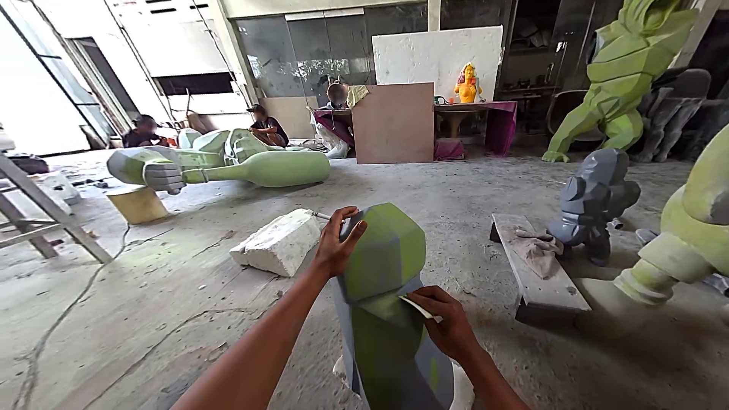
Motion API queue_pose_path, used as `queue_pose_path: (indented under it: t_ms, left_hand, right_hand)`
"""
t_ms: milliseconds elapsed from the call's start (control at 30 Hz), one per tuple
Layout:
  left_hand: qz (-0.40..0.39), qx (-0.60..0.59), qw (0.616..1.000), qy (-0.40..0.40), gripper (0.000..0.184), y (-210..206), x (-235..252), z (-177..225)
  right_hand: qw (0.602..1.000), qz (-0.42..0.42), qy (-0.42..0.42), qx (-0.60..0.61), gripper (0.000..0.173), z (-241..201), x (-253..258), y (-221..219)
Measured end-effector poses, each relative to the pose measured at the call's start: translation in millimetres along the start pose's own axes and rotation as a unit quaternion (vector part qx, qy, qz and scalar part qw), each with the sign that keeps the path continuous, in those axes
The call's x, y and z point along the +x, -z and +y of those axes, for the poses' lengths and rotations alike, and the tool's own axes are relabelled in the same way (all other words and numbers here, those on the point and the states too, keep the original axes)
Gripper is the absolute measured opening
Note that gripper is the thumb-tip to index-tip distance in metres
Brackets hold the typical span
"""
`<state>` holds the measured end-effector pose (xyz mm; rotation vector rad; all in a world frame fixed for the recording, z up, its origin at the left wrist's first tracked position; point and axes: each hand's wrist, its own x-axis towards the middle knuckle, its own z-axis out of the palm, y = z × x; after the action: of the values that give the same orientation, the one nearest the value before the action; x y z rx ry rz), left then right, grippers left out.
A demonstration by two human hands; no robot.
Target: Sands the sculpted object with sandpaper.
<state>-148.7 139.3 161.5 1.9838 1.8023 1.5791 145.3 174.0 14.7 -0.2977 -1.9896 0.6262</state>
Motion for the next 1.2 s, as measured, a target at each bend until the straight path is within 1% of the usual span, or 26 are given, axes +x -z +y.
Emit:
queue_pose_path:
  t_ms: [100,200,300,400,500,567,633,700,833,933,1000,1133,1200]
  left_hand:
    - [-0.002,0.01,1.0,0.011,0.069,1.5,3.2,-0.2]
    - [-0.001,0.02,1.0,0.016,0.068,4.6,8.5,-4.6]
    - [-0.003,0.019,1.0,0.009,0.066,4.9,10.4,-8.8]
    - [-0.004,0.013,1.0,0.004,0.066,5.8,9.6,-9.4]
    - [-0.009,0.006,1.0,0.003,0.066,6.7,4.2,-6.5]
    - [-0.008,-0.002,1.0,-0.002,0.068,7.0,-1.0,-6.4]
    - [-0.006,-0.01,1.0,-0.006,0.072,8.0,-6.5,-7.0]
    - [-0.005,-0.015,1.0,-0.013,0.074,11.2,-10.9,-8.5]
    - [-0.008,-0.01,1.0,-0.013,0.075,15.9,-14.7,-10.6]
    - [0.001,-0.01,1.0,-0.005,0.077,17.2,-17.0,-12.0]
    - [0.006,-0.007,1.0,-0.002,0.076,18.5,-17.7,-13.0]
    - [0.003,-0.003,1.0,0.0,0.075,20.8,-19.0,-15.5]
    - [0.002,-0.003,1.0,-0.004,0.077,20.1,-17.9,-15.9]
  right_hand:
    - [0.996,-0.014,-0.019,-0.091,0.045,-0.3,-5.0,-10.7]
    - [0.981,-0.026,-0.012,-0.193,0.047,0.1,-13.9,-11.0]
    - [0.971,-0.067,0.004,-0.23,0.047,7.1,-23.9,-1.0]
    - [0.967,-0.111,0.029,-0.228,0.046,16.6,-32.7,12.4]
    - [0.965,-0.145,0.027,-0.217,0.04,19.4,-43.0,27.3]
    - [0.97,-0.139,0.02,-0.2,0.04,17.5,-50.4,32.2]
    - [0.978,-0.107,0.023,-0.18,0.044,12.3,-52.2,30.3]
    - [0.982,-0.084,0.028,-0.167,0.045,5.8,-43.6,25.0]
    - [0.987,-0.068,0.039,-0.139,0.043,3.6,-17.9,8.5]
    - [0.989,-0.079,0.041,-0.12,0.045,5.8,-6.0,-7.0]
    - [0.988,-0.089,0.04,-0.118,0.044,5.0,-4.1,-11.1]
    - [0.984,-0.132,0.052,-0.11,0.042,6.4,-7.6,-3.0]
    - [0.984,-0.133,0.058,-0.1,0.041,7.6,-2.9,1.7]
